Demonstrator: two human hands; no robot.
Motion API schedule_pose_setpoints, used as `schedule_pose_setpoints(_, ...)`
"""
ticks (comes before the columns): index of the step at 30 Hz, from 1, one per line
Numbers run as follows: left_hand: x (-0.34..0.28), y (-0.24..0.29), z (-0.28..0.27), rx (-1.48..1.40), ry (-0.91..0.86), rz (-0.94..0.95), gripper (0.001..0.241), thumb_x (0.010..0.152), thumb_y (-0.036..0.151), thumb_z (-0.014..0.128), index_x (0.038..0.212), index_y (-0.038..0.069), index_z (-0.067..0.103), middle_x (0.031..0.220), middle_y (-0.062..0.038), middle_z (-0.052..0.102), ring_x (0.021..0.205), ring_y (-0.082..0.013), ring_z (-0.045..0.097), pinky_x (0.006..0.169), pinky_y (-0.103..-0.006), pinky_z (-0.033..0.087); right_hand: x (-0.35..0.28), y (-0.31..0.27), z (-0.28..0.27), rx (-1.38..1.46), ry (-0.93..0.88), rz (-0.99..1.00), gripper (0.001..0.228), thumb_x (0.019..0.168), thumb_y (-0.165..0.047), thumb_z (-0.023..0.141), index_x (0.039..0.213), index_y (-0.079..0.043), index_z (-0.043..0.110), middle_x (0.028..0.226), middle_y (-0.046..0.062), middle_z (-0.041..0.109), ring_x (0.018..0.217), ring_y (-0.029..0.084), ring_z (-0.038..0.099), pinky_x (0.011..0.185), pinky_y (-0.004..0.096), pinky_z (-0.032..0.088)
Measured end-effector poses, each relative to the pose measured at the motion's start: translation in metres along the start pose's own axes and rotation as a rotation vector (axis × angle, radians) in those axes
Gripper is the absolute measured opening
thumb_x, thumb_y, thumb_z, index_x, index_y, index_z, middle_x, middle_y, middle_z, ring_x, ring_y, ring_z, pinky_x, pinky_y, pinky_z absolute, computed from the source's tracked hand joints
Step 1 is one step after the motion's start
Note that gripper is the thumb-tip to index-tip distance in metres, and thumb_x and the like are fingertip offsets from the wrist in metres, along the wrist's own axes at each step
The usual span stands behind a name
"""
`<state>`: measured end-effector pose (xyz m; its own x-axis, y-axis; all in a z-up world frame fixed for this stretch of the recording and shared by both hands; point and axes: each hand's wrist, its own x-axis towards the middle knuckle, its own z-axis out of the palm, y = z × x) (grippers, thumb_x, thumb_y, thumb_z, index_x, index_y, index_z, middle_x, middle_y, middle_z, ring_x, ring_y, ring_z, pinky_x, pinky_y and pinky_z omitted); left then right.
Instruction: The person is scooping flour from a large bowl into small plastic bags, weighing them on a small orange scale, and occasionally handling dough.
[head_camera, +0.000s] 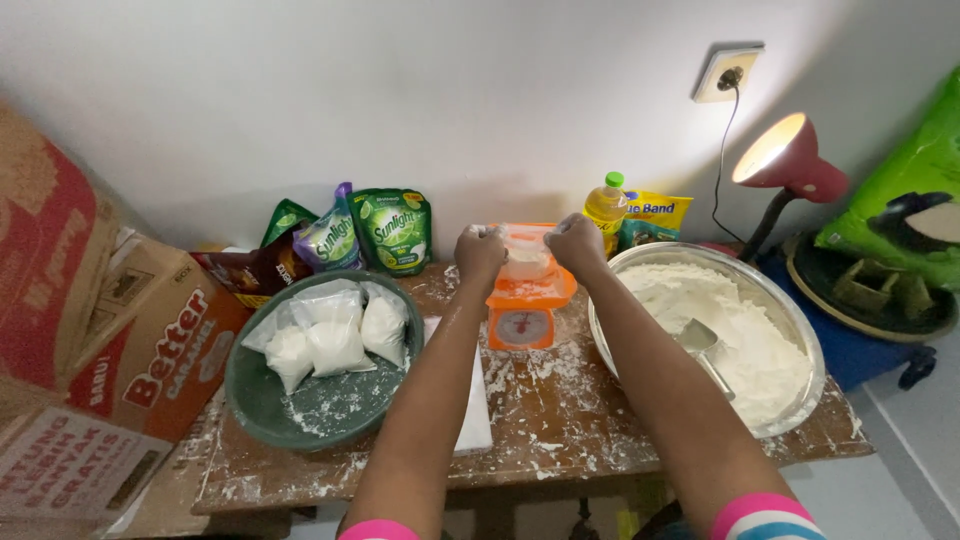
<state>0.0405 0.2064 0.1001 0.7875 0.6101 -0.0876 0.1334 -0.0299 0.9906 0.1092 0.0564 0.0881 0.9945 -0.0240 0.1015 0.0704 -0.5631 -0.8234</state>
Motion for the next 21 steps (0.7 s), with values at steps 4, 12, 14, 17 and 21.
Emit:
schedule_pose_setpoints(4,-0.008,0.007,-0.003,-0.010,0.016,-0.020,0.030,0.088,0.025,0.071,0.105,0.000,0.069,0.070,-0.014,0.071,0.066,-0.0218,0.075,0.061,-0.0288,0.063,0.002,0.003,0.002,0.052,0.001,0.052,0.022,0.087,-0.023,0.063,0.103,-0.010,0.069,0.090,0.012,0.070,0.093,0.033,0.074,0.083,0.044,0.058)
schedule_pose_setpoints(12,-0.019,0.017,-0.010,-0.019,0.020,-0.047,0.030,0.089,0.024,0.071,0.106,-0.001,0.070,0.073,-0.017,0.072,0.070,-0.0234,0.076,0.062,-0.0290,0.064,0.007,0.009,0.007,0.011,0.006,0.047,0.020,0.083,-0.024,0.066,0.100,-0.014,0.071,0.086,0.008,0.071,0.086,0.029,0.075,0.078,0.042,0.059)
schedule_pose_setpoints(14,-0.015,0.012,-0.009,-0.029,0.021,-0.049,0.030,0.089,0.024,0.072,0.106,0.000,0.070,0.073,-0.017,0.071,0.070,-0.0232,0.076,0.062,-0.0290,0.064,-0.002,0.002,0.004,0.014,0.003,0.054,0.021,0.084,-0.024,0.064,0.102,-0.013,0.070,0.090,0.009,0.071,0.092,0.030,0.074,0.082,0.043,0.058)
schedule_pose_setpoints(17,-0.017,0.013,-0.011,-0.048,0.021,-0.046,0.030,0.088,0.025,0.073,0.105,0.000,0.070,0.072,-0.017,0.071,0.069,-0.0233,0.075,0.061,-0.0294,0.065,-0.002,0.003,0.004,0.000,-0.002,0.054,0.021,0.084,-0.024,0.065,0.101,-0.013,0.070,0.093,0.009,0.071,0.098,0.031,0.073,0.085,0.044,0.058)
schedule_pose_setpoints(21,-0.019,0.015,-0.012,-0.066,0.020,-0.044,0.031,0.088,0.025,0.073,0.106,-0.001,0.069,0.074,-0.017,0.071,0.070,-0.0228,0.076,0.063,-0.0302,0.066,0.018,0.026,0.021,0.015,0.000,0.062,0.021,0.083,-0.025,0.066,0.101,-0.013,0.070,0.095,0.011,0.071,0.100,0.033,0.073,0.087,0.045,0.058)
